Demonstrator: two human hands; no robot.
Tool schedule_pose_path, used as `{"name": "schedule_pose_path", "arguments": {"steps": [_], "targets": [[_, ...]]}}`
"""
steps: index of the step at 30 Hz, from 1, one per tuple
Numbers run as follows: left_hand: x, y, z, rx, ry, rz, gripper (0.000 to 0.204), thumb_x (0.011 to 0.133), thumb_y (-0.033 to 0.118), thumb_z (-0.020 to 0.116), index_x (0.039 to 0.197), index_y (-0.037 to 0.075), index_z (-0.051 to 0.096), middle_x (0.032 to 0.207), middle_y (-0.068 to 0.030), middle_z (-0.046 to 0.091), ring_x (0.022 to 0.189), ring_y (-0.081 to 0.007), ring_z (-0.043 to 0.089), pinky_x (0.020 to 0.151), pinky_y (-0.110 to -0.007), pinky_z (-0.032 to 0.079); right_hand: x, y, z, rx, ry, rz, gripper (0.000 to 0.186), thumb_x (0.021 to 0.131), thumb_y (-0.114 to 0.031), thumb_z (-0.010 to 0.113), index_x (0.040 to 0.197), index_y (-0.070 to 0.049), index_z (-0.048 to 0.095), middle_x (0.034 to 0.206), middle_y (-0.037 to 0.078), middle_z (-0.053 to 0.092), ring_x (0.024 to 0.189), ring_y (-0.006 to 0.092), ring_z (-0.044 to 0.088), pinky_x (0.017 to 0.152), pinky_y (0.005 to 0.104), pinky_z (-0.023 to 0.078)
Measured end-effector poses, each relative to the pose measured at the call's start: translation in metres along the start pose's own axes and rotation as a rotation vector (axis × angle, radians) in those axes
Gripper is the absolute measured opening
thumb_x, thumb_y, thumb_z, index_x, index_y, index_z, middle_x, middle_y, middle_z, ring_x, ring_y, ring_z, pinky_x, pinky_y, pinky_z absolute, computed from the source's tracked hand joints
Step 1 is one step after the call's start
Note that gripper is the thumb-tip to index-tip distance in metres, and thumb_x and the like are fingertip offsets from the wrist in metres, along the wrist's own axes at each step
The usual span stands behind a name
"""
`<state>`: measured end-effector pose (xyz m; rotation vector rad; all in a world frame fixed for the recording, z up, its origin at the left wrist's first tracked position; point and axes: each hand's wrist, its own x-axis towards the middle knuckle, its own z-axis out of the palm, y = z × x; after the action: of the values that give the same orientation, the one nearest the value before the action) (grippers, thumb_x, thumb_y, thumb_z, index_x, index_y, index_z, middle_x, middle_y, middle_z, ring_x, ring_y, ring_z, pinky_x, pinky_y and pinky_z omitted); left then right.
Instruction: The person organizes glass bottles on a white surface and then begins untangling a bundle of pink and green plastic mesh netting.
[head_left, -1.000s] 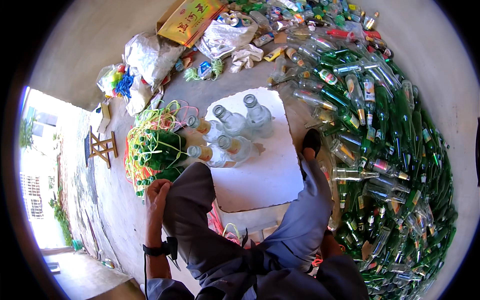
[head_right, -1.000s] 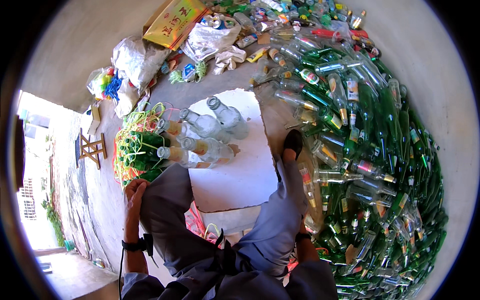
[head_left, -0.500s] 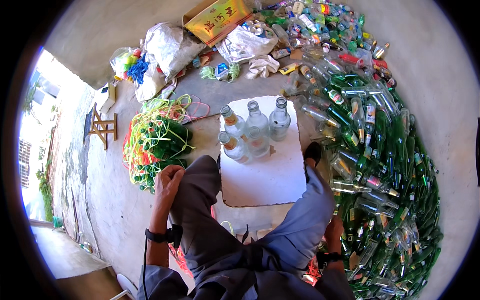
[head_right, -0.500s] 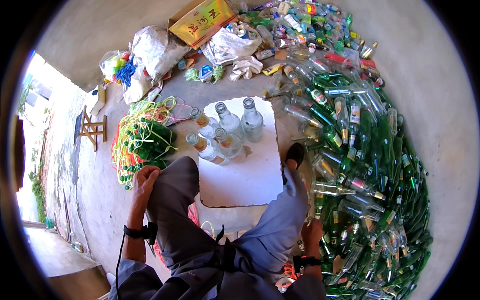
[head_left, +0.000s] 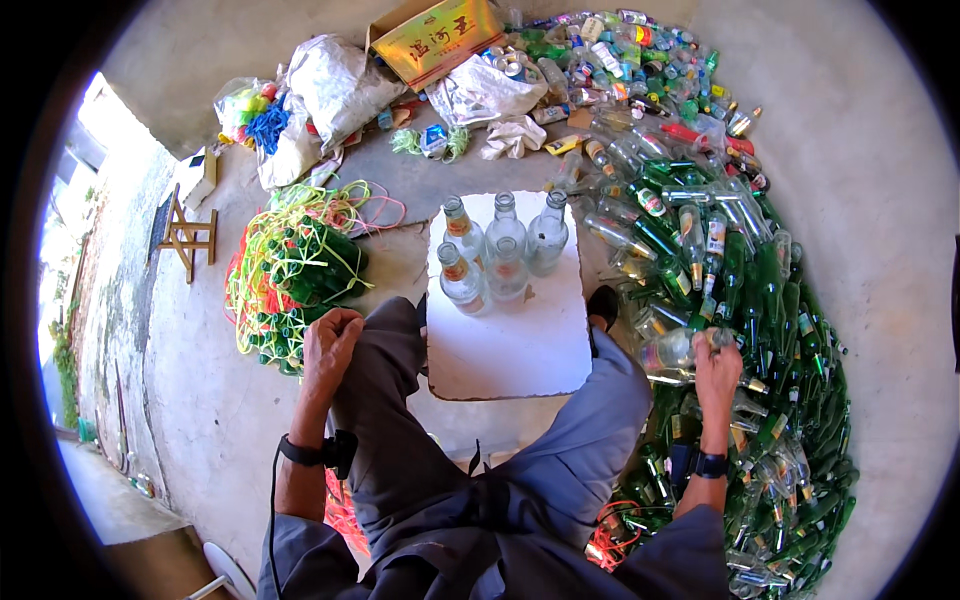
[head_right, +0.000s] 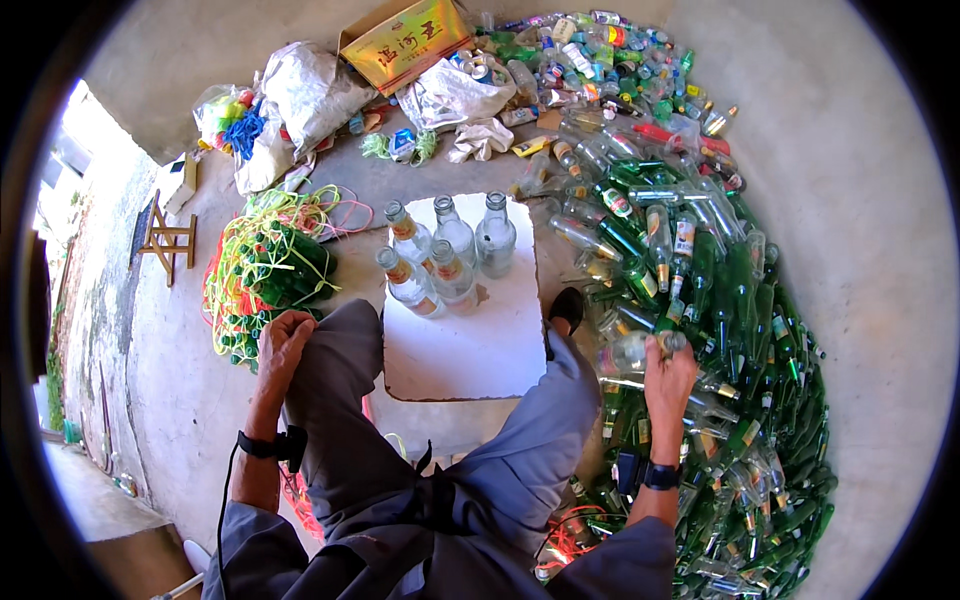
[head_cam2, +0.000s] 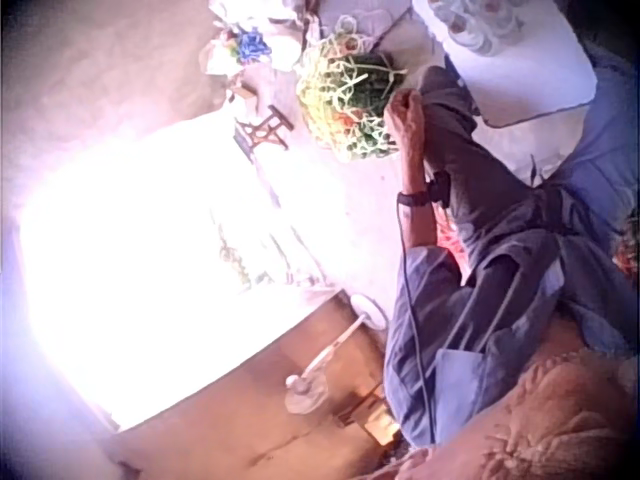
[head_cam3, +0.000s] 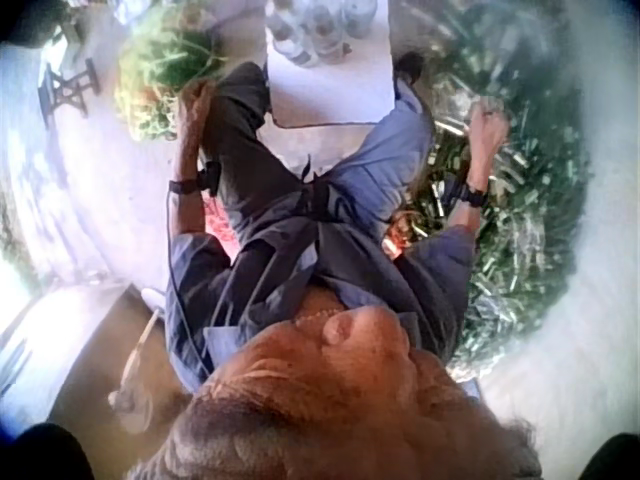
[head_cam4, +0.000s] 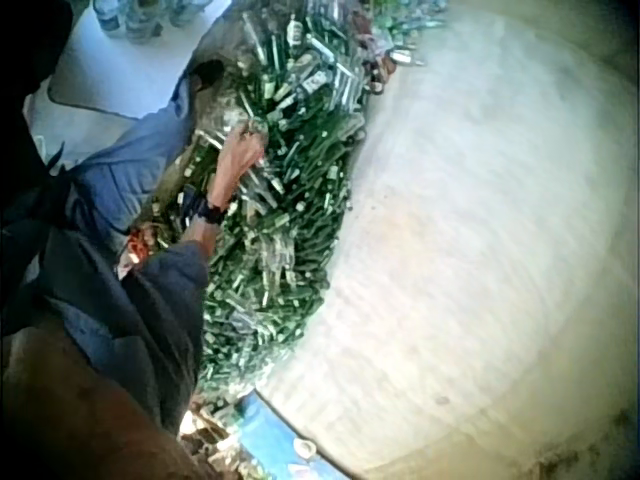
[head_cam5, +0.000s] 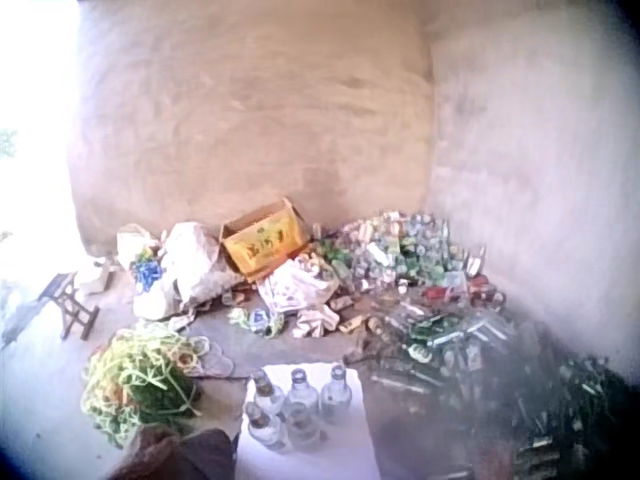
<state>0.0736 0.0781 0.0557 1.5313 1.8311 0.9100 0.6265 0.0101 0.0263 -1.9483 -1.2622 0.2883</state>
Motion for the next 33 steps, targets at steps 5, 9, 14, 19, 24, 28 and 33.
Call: {"name": "schedule_pose_path", "arguments": {"steps": [5,9,14,19,24,28,33], "targets": [[0.001,-0.005,0.000,0.046,-0.004,-0.029,0.025,0.085,0.021,0.065,0.094,-0.002,0.070,0.079,-0.0110,0.071,0.072,-0.0180,0.066,0.070,-0.031,0.051,0.037,-0.066,0.009,0.226,-0.091,-0.036,0.023,0.092,-0.015,0.066,0.106,0.002,0.062,0.085,0.008,0.066,0.068,0.0128,0.059,0.062,0.0286,0.049],[0.001,-0.016,0.001,0.036,0.010,-0.029,0.026,0.084,0.023,0.066,0.095,0.000,0.071,0.080,-0.0119,0.071,0.074,-0.0201,0.068,0.071,-0.032,0.052,0.046,-0.103,0.034,0.309,-0.185,-0.082,0.022,0.092,-0.015,0.066,0.105,0.002,0.062,0.084,0.007,0.065,0.065,0.0117,0.058,0.060,0.0270,0.048],[0.002,-0.011,0.002,0.113,-0.012,0.002,0.025,0.083,0.023,0.065,0.094,0.002,0.071,0.081,-0.0132,0.071,0.074,-0.0245,0.069,0.071,-0.035,0.053,0.055,-0.119,0.078,0.330,-0.349,-0.181,0.019,0.088,-0.014,0.067,0.100,0.001,0.063,0.083,0.007,0.064,0.071,0.0130,0.058,0.065,0.0285,0.048],[-0.001,0.002,0.002,0.160,-0.008,0.015,0.024,0.083,0.022,0.065,0.093,0.001,0.069,0.076,-0.0127,0.069,0.070,-0.0225,0.067,0.067,-0.035,0.051,0.056,-0.138,0.112,0.204,-0.442,-0.278,0.020,0.086,-0.013,0.067,0.098,0.002,0.064,0.085,0.016,0.066,0.078,0.0272,0.063,0.074,0.0366,0.050],[-0.002,-0.001,-0.001,0.169,-0.014,0.020,0.022,0.085,0.017,0.065,0.092,-0.003,0.067,0.074,-0.0099,0.068,0.067,-0.0151,0.063,0.065,-0.030,0.049,0.048,-0.154,0.130,0.219,-0.437,-0.394,0.017,0.084,-0.009,0.068,0.096,0.002,0.062,0.079,0.006,0.060,0.071,0.0145,0.056,0.067,0.0305,0.047],[-0.001,0.001,-0.001,0.138,-0.028,-0.003,0.022,0.085,0.018,0.064,0.093,-0.002,0.068,0.075,-0.0104,0.068,0.069,-0.0160,0.064,0.066,-0.030,0.050,0.049,-0.155,0.143,0.174,-0.404,-0.433,0.024,0.080,-0.012,0.074,0.092,0.004,0.061,0.084,0.018,0.063,0.077,0.0321,0.061,0.070,0.0393,0.050],[-0.002,0.004,-0.002,0.134,-0.026,-0.007,0.022,0.086,0.017,0.063,0.093,-0.003,0.068,0.076,-0.0102,0.068,0.069,-0.0161,0.065,0.067,-0.030,0.050,0.045,-0.164,0.150,-0.018,-0.207,-0.581,0.039,0.072,-0.024,0.082,0.086,0.005,0.061,0.083,0.023,0.064,0.080,0.0410,0.064,0.069,0.0447,0.052]]}}
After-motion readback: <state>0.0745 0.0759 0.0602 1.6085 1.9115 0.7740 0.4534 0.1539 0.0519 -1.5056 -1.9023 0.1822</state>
